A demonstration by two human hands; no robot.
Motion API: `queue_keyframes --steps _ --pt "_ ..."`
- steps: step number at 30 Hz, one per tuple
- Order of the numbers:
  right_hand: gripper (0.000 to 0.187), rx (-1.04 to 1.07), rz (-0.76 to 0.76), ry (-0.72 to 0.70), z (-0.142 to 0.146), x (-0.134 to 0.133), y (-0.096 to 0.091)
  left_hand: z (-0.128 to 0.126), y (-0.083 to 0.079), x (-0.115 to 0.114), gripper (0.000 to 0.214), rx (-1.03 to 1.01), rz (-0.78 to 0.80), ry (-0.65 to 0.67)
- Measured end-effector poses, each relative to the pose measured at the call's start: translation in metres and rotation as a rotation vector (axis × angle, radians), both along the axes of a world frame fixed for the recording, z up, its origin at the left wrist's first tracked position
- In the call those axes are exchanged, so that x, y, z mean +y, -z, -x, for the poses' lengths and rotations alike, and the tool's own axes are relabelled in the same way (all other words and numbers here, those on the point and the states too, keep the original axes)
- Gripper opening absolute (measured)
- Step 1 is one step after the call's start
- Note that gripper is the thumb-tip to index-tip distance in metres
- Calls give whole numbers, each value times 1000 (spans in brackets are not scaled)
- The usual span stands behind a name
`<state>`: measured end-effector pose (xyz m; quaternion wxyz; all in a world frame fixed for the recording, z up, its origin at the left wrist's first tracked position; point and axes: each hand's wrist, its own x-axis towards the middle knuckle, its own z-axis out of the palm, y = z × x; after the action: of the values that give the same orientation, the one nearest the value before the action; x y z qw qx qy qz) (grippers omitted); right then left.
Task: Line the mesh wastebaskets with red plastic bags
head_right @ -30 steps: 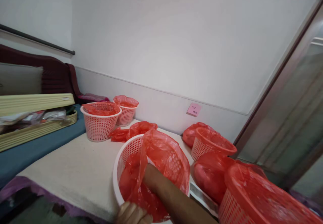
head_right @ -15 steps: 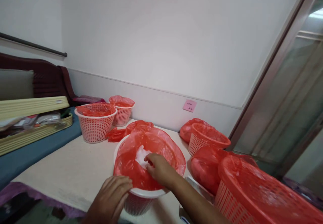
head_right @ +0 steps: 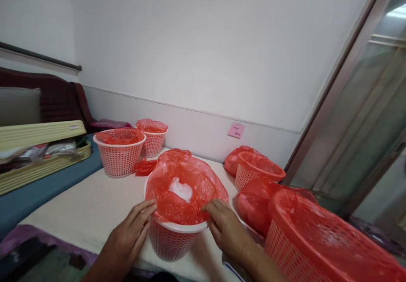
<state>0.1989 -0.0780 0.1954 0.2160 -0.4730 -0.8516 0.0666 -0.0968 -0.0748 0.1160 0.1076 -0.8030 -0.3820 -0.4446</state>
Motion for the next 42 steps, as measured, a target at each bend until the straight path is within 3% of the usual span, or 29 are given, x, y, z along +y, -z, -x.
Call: queue_keyframes --steps 3,5,12,20,25,31,37,42 --pt "50 -107 -8 32 -4 -2 -4 -4 -1 5 49 38 82 35" --pt "52 -172 -20 49 -4 -2 -6 -5 -3 8 45 39 121 63" --pt "21 -253 -55 94 -7 4 -1 -5 -17 6 20 -132 162 182" --pt "17 -21 -59 81 -21 4 9 -9 -27 3 21 -252 292 179" --pt "18 55 -98 54 -24 -3 16 -5 -19 1 15 -239 183 196" --pt "19 41 -151 45 -26 -17 28 5 -5 -2 26 -163 37 199" --pt "20 -51 -202 79 -26 -23 37 6 8 -3 25 -174 28 160" --pt "23 -101 -222 116 -24 -22 57 3 18 -3 21 -219 96 121"
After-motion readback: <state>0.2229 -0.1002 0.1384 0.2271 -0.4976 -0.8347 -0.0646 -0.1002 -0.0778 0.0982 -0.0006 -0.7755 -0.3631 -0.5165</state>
